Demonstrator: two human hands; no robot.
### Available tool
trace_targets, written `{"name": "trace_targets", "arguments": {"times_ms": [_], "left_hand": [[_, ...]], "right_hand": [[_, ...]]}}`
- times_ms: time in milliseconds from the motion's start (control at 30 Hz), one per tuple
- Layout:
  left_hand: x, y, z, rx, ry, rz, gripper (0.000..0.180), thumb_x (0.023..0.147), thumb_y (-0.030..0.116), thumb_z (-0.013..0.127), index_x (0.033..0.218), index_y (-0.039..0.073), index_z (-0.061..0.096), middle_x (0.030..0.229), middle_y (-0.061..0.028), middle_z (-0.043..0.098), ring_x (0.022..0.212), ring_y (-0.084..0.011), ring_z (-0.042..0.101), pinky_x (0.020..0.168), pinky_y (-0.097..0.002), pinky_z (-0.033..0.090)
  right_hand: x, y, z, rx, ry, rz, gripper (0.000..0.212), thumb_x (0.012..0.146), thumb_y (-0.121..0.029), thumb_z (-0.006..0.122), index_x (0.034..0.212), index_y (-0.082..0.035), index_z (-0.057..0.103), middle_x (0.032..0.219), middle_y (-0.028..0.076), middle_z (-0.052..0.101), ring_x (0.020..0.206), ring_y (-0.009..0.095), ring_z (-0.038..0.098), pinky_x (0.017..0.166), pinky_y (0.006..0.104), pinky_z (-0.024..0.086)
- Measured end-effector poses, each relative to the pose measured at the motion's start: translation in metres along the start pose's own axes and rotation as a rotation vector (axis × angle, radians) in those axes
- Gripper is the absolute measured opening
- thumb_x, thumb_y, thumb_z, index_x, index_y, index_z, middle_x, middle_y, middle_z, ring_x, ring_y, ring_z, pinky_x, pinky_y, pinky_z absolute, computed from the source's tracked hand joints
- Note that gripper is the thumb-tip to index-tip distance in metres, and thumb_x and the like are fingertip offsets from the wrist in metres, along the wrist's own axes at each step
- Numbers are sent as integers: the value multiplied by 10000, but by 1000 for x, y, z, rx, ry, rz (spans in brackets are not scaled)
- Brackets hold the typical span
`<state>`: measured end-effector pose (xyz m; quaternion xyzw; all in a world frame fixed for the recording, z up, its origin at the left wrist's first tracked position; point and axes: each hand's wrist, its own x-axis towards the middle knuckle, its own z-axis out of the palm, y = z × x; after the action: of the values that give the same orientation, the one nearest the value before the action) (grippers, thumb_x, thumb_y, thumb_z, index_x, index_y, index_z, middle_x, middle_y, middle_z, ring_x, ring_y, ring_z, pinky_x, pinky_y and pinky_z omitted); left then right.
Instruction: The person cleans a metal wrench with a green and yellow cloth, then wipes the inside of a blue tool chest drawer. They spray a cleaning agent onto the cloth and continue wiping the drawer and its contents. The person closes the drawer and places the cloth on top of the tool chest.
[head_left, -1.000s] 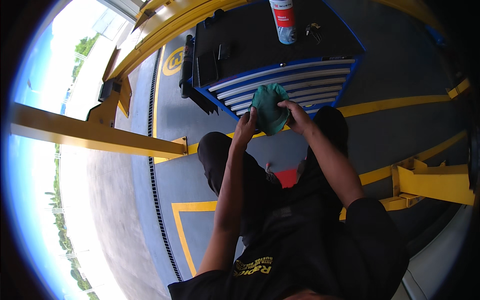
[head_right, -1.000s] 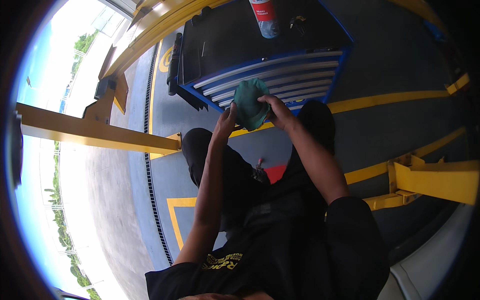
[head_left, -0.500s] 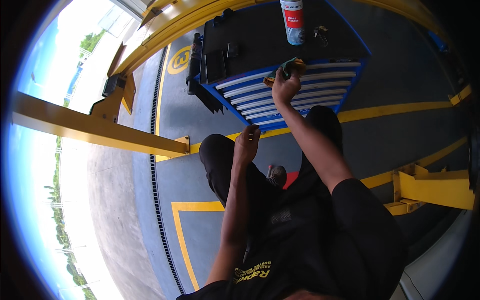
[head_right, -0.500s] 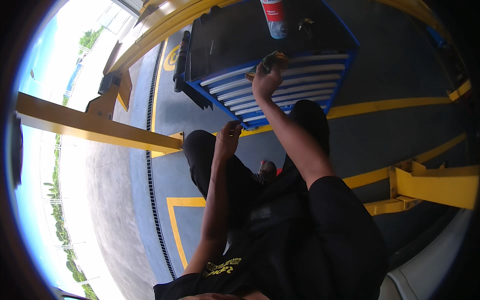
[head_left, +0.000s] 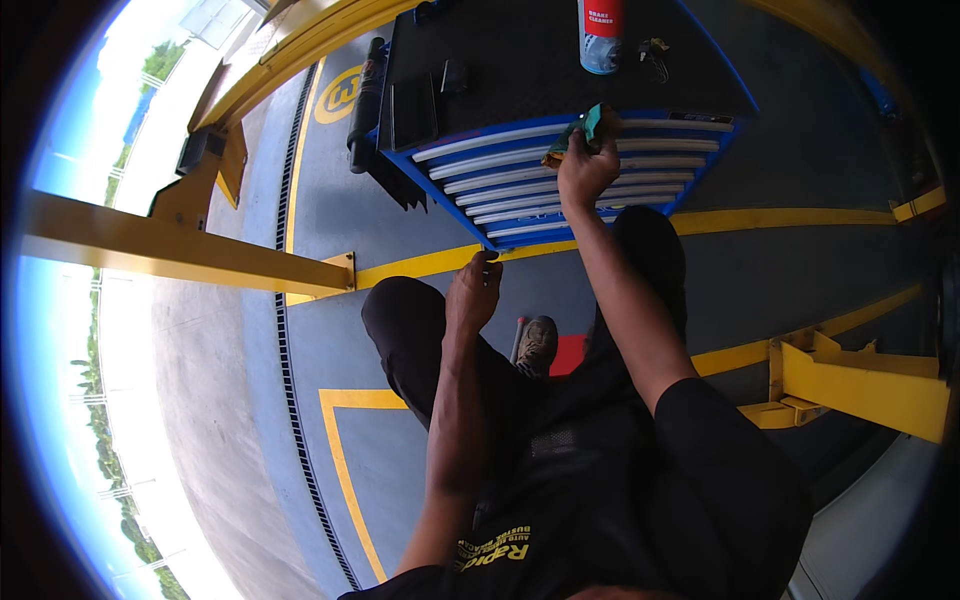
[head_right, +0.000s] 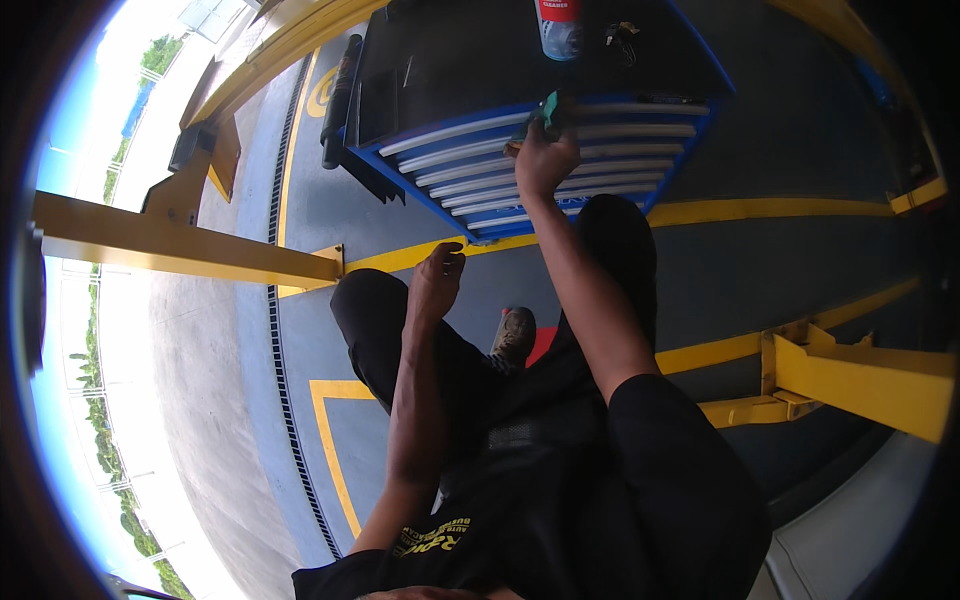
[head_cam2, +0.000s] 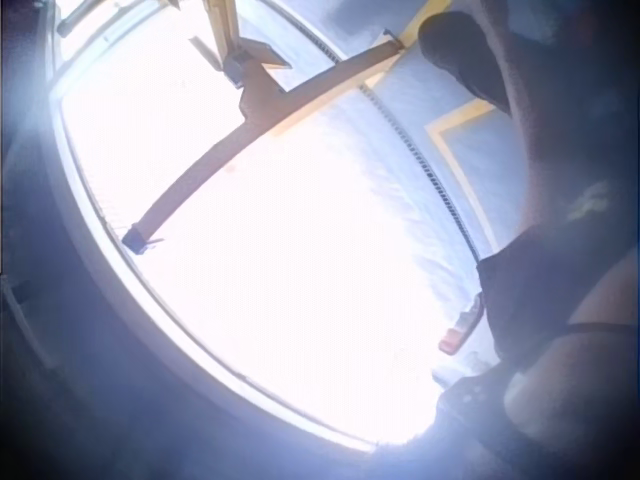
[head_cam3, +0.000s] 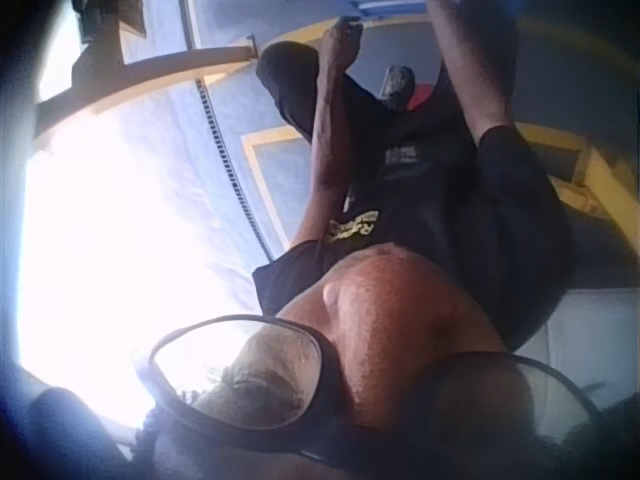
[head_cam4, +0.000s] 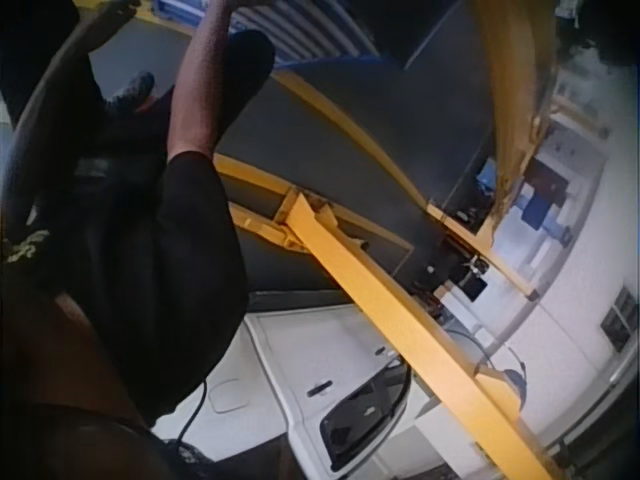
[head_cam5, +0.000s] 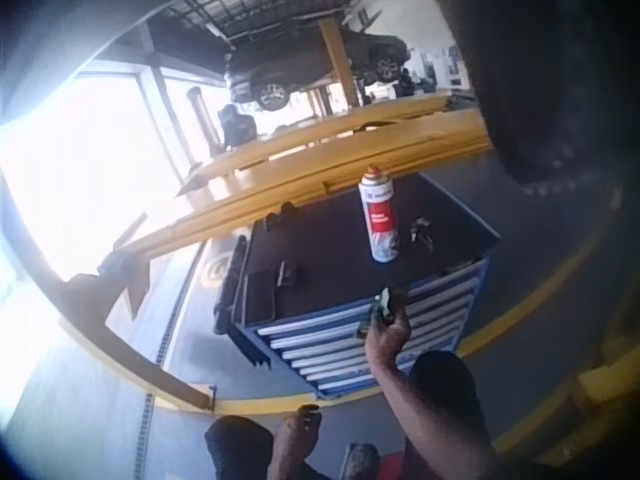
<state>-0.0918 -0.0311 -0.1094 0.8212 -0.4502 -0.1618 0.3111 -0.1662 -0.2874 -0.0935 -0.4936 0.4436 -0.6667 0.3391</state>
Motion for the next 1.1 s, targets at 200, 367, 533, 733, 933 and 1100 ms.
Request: {"name": "trace_targets", "arguments": {"times_ms": [200, 367, 533, 733, 933, 1100], "left_hand": [[6, 10, -1, 72, -64, 32, 291, 1059, 211, 699, 1269, 13, 741, 1151, -216, 810, 1043, -376, 794, 916, -452, 612], [18, 35, 13, 40, -139, 71, 305, 1046, 221, 717, 1270, 14, 739, 1141, -229, 808, 1060, -381, 792, 917, -466, 614], [17, 23, 14, 5, -148, 30, 295, 1045, 191, 718, 1279, 12, 733, 1119, -232, 811, 1035, -388, 797, 903, -457, 619], [24, 24, 24, 41, -179, 104, 294, 1043, 179, 717, 1291, 22, 732, 1101, -228, 812, 1010, -387, 799, 872, -457, 617], [22, 35, 31, 69, -244, 157, 307, 1036, 180, 712, 1302, 27, 736, 1113, -231, 808, 1030, -393, 791, 885, -459, 610], [17, 21, 29, 49, -228, 132, 301, 1032, 182, 712, 1286, 24, 748, 1114, -219, 811, 1041, -389, 788, 897, -464, 610]], "right_hand": [[-11, -1, 23, 16, 13, 18, 174, 917, -50, 820, 1050, 13, 728, 1006, 168, 796, 971, 340, 799, 887, 423, 601], [-47, -21, 42, 4, -305, -153, 242, 981, -112, 812, 1160, 12, 707, 1042, 174, 786, 1032, 328, 796, 933, 413, 599], [-6, -15, 0, 23, 43, 47, 181, 1027, -98, 759, 1153, 19, 704, 1031, 157, 790, 937, 257, 791, 847, 406, 604], [-7, -5, 5, -69, -10, -183, 108, 1033, -59, 740, 1032, 49, 734, 984, 164, 764, 908, 278, 784, 787, 378, 593], [-38, -10, 26, -189, -273, -388, 336, 1000, -7, 727, 1316, 72, 650, 1312, 265, 645, 1218, 466, 700, 954, 500, 618], [-29, 4, 6, -187, -142, -361, 388, 951, 79, 713, 1334, 66, 650, 1350, 270, 652, 1119, 472, 739, 920, 486, 643]]}}
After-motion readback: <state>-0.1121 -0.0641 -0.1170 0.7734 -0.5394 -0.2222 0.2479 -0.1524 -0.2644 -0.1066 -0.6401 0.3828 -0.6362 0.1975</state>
